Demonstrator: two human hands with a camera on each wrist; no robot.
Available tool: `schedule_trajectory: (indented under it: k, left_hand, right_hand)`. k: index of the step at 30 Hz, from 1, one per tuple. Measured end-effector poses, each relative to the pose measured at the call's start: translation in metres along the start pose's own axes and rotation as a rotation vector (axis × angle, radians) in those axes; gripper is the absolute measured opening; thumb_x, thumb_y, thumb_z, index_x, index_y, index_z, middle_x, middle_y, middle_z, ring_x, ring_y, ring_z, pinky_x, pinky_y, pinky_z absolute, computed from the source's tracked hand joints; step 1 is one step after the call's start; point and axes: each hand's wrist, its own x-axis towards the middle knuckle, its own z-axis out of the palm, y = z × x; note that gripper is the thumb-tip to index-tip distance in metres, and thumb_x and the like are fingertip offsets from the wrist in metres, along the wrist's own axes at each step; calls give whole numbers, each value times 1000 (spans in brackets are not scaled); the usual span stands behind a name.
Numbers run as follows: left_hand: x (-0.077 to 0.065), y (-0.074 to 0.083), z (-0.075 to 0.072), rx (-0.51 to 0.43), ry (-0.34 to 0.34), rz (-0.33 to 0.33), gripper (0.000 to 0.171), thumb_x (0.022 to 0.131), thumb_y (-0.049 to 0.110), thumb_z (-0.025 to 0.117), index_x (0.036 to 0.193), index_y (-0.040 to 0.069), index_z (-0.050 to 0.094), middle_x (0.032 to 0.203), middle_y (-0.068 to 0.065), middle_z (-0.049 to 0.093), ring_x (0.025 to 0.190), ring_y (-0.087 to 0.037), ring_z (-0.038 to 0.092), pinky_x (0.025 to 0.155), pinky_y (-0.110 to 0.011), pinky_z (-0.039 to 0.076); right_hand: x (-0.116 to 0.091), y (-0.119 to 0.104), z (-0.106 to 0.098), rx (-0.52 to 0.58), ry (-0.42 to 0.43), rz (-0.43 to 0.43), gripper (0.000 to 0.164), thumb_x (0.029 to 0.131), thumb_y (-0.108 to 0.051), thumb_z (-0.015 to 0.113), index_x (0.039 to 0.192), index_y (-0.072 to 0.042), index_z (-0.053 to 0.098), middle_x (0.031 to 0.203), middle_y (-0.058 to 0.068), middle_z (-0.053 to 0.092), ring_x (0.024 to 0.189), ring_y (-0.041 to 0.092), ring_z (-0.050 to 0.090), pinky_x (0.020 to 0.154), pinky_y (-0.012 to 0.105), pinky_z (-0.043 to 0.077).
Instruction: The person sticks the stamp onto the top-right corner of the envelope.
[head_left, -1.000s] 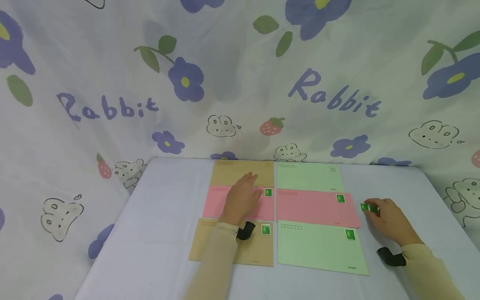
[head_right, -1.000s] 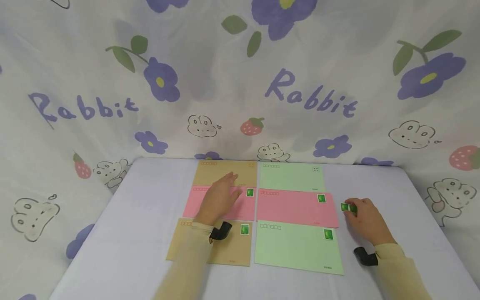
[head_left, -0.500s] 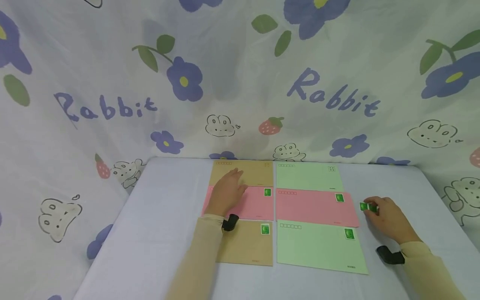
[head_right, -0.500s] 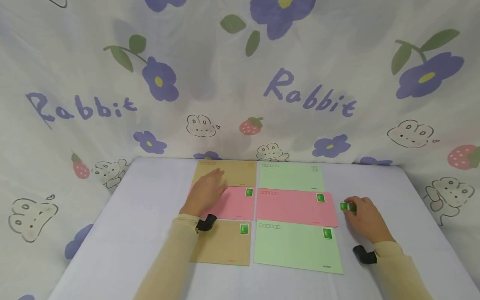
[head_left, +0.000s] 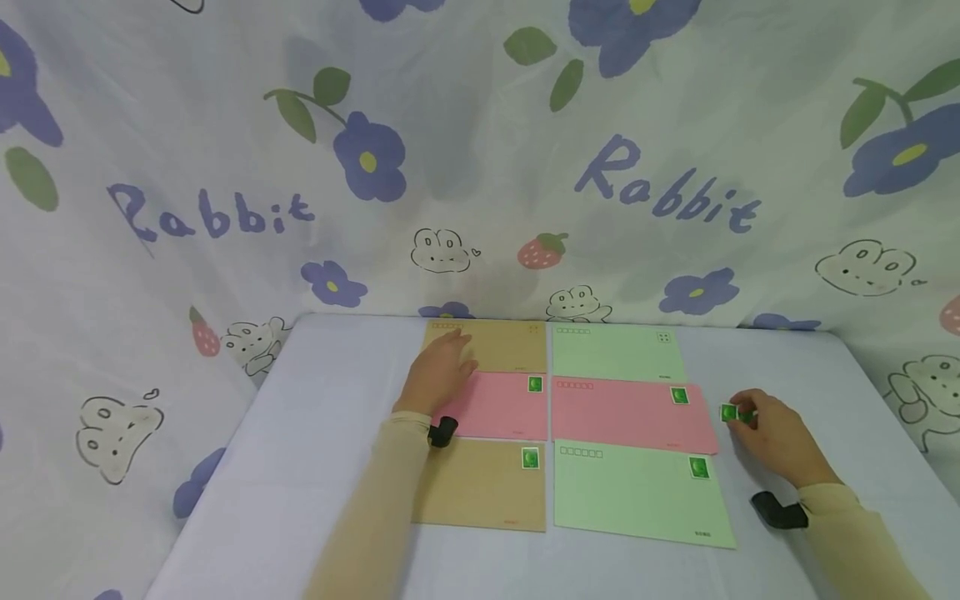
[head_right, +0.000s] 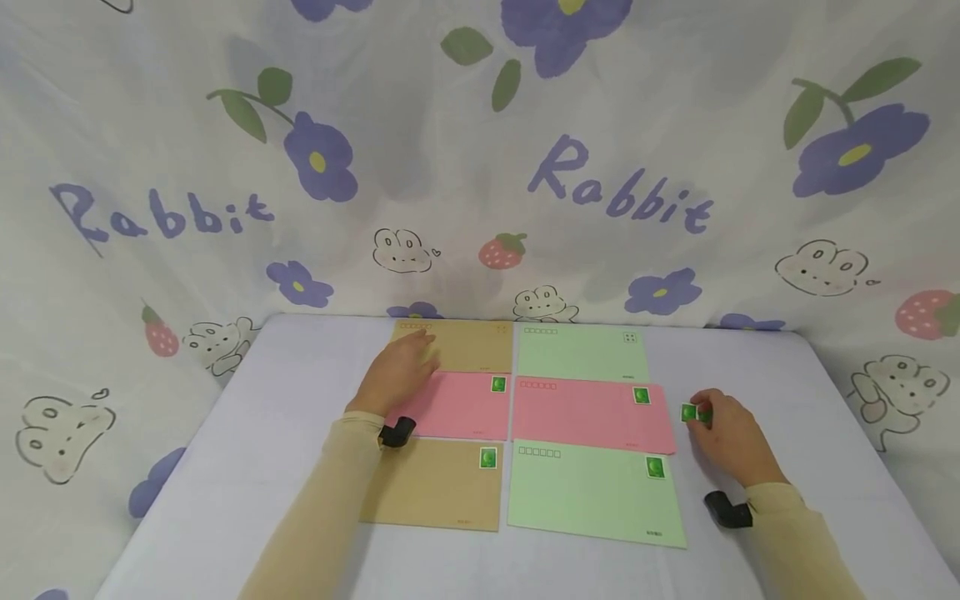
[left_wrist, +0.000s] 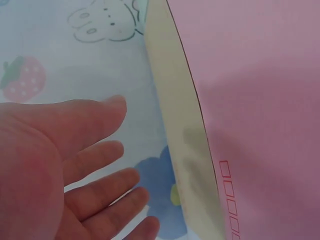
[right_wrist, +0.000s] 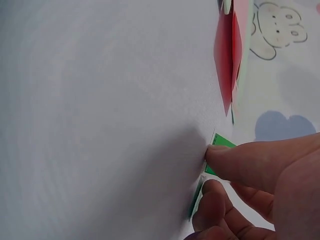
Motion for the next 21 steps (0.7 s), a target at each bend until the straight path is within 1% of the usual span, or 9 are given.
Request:
schedule_trajectory:
  k: [3,8,13,18,21]
  left_hand:
    - [3,-3,0,-4,3,-6,50,89,28,62,132,6,51,143,-15,40,131,-30,36,108,-43,30]
    - [10,-10,0,4,15,2,49,89,27,62,131,4,51,142,-19,39,131,-33,36,107,-44,30]
    - [18,-18,3,8,35,20,51,89,27,61,133,3,49,141,-19,40,130,-35,37,107,-45,30]
    - [25,-24,8,7,35,15,54,89,30,62,134,4,48,142,-18,39,131,-34,35,109,-43,28]
    - [29,-27,11,3,42,16,55,88,30,63,134,4,48,142,-18,39,133,-32,33,109,-43,27]
  right_hand:
    - [0,0,0,1,3,3,36,85,-12,61,113,7,49,96,21,57,76,24,53,60,33,46]
    - [-1,-1,-1,2,11,-1,36,85,-12,62,112,6,49,95,21,58,76,25,54,60,34,46]
    - [-2,-2,0,11,11,1,34,85,-12,62,112,4,50,95,20,59,77,25,55,60,33,47]
    - [-2,-2,0,12,13,9,34,85,-13,62,113,2,51,95,18,60,77,24,55,58,31,47]
    - [-3,-2,0,8,17,15,32,86,-13,61,113,1,51,95,18,60,77,24,55,57,31,46]
